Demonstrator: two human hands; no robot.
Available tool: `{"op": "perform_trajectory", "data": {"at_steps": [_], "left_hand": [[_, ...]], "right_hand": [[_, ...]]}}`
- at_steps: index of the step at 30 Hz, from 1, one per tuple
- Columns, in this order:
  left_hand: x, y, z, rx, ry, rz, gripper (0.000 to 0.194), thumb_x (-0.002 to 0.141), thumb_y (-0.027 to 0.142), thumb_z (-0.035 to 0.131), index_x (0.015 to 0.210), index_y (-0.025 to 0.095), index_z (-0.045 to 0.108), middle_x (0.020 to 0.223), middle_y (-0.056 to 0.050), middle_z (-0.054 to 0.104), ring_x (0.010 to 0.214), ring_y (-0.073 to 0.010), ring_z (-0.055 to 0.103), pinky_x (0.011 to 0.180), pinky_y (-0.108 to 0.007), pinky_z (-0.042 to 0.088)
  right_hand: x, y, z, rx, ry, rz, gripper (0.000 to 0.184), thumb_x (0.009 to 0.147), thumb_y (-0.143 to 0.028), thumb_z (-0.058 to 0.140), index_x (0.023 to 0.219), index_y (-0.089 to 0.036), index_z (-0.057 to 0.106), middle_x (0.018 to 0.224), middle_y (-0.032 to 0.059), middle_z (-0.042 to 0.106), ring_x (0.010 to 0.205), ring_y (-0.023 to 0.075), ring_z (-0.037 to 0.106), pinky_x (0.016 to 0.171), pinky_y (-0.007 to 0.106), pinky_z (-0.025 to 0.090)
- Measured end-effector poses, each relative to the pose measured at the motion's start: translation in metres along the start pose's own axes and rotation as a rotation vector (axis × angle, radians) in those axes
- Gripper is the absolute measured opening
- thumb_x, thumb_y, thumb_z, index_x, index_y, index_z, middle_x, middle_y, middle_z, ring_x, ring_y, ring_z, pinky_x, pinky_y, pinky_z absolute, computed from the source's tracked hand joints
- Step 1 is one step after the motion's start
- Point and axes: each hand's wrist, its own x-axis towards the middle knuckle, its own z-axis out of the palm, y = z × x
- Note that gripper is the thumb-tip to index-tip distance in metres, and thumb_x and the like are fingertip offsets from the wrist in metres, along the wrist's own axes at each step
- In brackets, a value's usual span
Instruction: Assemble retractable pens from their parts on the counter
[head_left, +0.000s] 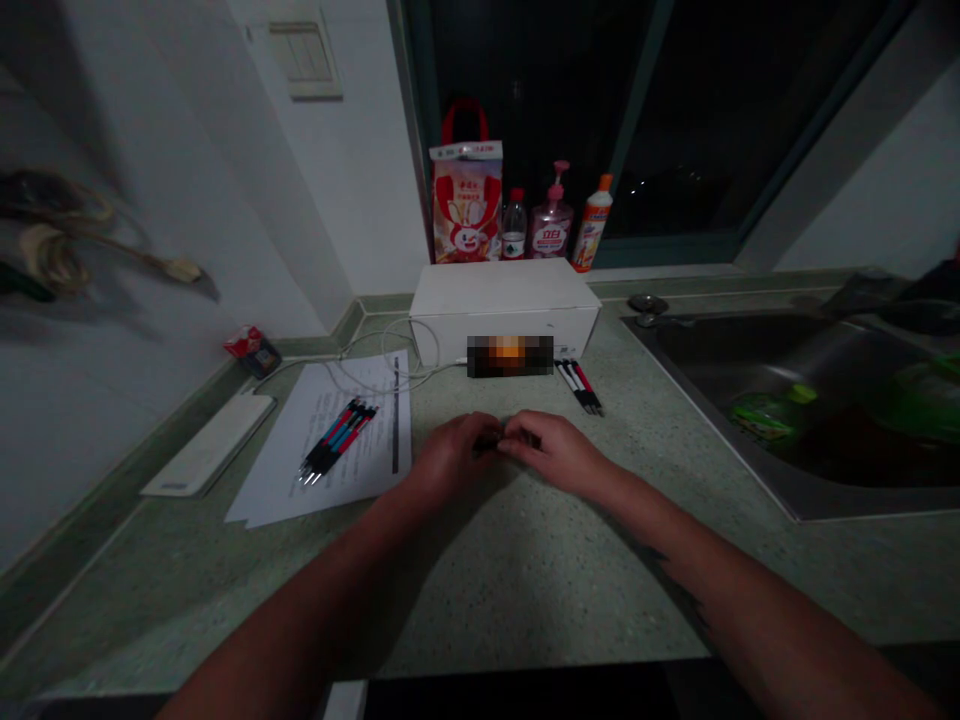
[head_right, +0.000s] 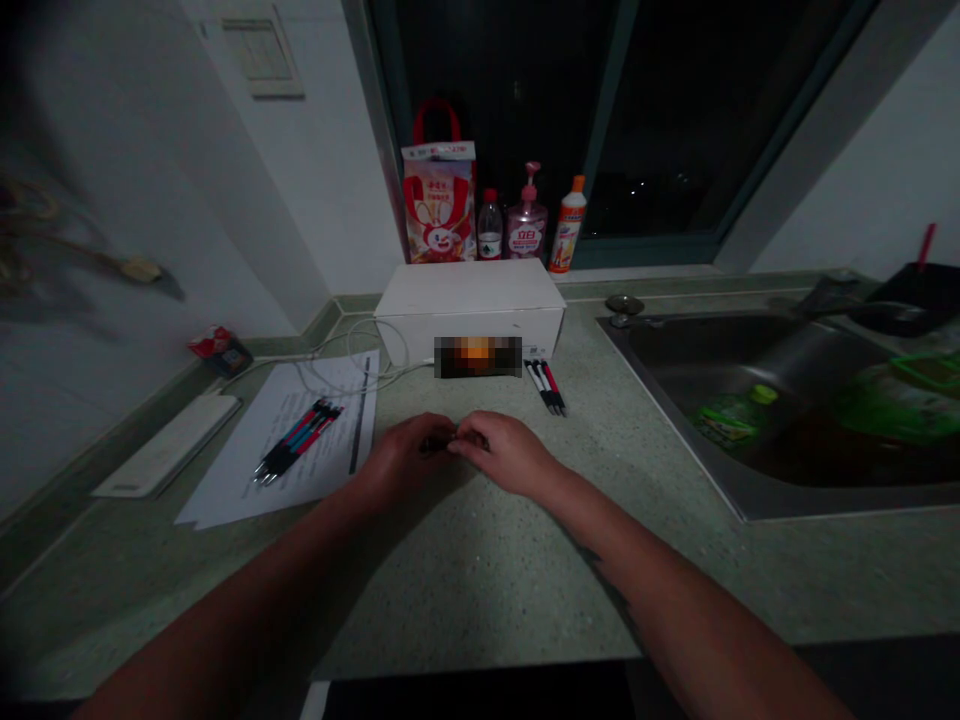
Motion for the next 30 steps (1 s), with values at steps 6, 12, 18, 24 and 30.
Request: {"op": "perform_trajectory", "data": {"at_steps": [6,12,18,24,30], "left_hand": [[-0.003,0.002,0.005,-0.103,0.051,0.039,0.027,0.083,0.014,0.074,0.108,0.02,0.068,0.098,-0.003,0.077,0.089,-0.0182,0.073,0.081,-0.03,0.057],[-0.001,0.002,0.002,-0.077,0.114,0.022,0.023,0.086,0.018,0.073,0.109,0.02,0.069,0.099,-0.004,0.078,0.089,-0.0195,0.073,0.081,-0.031,0.058],[-0.001,-0.001,0.004,-0.087,0.14,0.041,0.021,0.086,0.02,0.074,0.107,0.02,0.07,0.096,-0.005,0.078,0.086,-0.0191,0.073,0.079,-0.032,0.057],[0.0,-0.004,0.004,-0.027,0.201,0.072,0.018,0.09,0.02,0.068,0.106,0.021,0.076,0.094,-0.005,0.077,0.083,-0.0193,0.071,0.077,-0.032,0.055],[0.002,-0.001,0.001,-0.003,0.237,-0.028,0.016,0.091,0.022,0.066,0.101,0.022,0.079,0.092,-0.005,0.078,0.081,-0.0197,0.07,0.079,-0.032,0.054]], "right_hand": [[0.001,-0.001,0.0,0.087,-0.007,0.073,0.011,0.095,-0.028,0.065,0.089,-0.019,0.067,0.078,-0.0001,0.068,0.073,0.0157,0.06,0.066,0.026,0.041],[0.003,0.004,-0.003,0.09,0.011,0.115,0.022,0.099,-0.034,0.058,0.085,-0.019,0.067,0.077,0.0008,0.067,0.073,0.0163,0.06,0.068,0.027,0.042],[0.003,0.008,0.005,0.221,-0.075,0.144,0.034,0.099,-0.042,0.053,0.075,-0.02,0.062,0.067,-0.0004,0.059,0.064,0.0153,0.055,0.062,0.027,0.039],[0.006,0.013,-0.001,0.318,0.058,0.23,0.047,0.097,-0.057,0.048,0.068,-0.021,0.058,0.063,0.0006,0.059,0.061,0.015,0.054,0.063,0.028,0.041],[0.007,0.013,-0.003,0.4,0.062,0.292,0.051,0.093,-0.065,0.052,0.068,-0.021,0.059,0.062,0.0003,0.059,0.058,0.0138,0.051,0.058,0.027,0.04]]}}
